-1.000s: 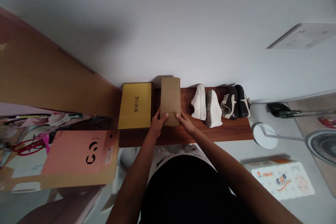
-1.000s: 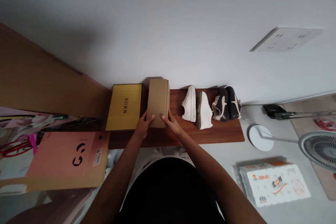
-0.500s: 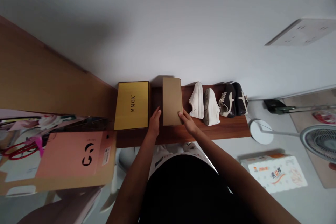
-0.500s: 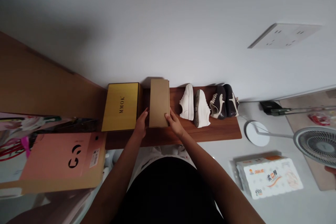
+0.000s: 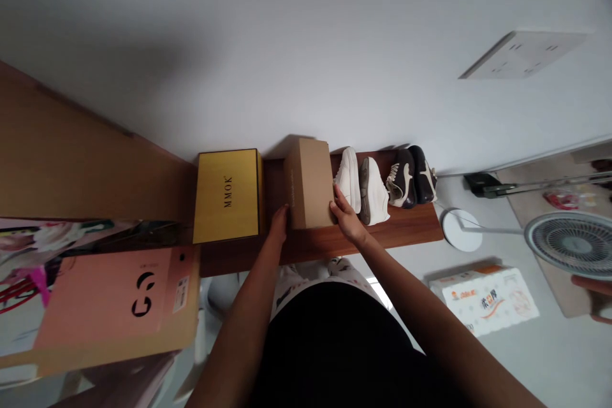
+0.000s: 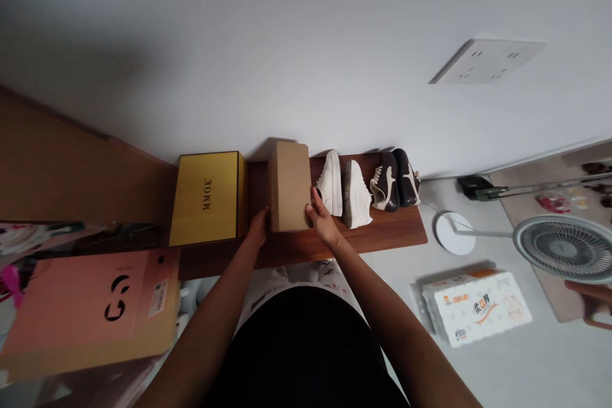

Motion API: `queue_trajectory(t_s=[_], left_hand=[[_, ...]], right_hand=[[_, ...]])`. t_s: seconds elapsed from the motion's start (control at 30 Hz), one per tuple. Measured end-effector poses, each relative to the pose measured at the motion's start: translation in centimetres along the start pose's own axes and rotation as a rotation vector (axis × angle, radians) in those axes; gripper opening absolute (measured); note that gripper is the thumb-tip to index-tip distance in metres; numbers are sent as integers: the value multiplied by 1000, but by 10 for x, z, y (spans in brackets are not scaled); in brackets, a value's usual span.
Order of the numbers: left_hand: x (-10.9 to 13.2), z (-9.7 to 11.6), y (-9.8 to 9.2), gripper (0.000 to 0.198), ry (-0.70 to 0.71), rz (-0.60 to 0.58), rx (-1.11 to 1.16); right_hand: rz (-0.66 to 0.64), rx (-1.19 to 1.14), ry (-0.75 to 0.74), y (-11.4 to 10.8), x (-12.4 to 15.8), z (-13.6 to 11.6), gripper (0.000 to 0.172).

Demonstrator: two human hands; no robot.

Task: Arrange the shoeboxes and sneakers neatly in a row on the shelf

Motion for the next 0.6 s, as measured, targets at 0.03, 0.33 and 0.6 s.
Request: queue_trajectory(t_s=[0.03,0.33,0.6], left_hand=[[1,0,1,45,-20,13,38],[30,16,-14,48,56,88,71],[55,33,-23,44,229,192,-37]], right_hand=[[3,-1,-13,-3,0,3,81],[51,84,-46,-24,-2,26,78],[-6,334,135,-26,-12,20,81]])
Point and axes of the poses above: each hand's wrist, its own x-axis away from the middle knuckle, its own y-axis out of the palm, z = x × y, the point moved 1 cm from there along -x, towards the middle knuckle, and after that the axes turned 8 degrees about -y, right-handed, at the moved point
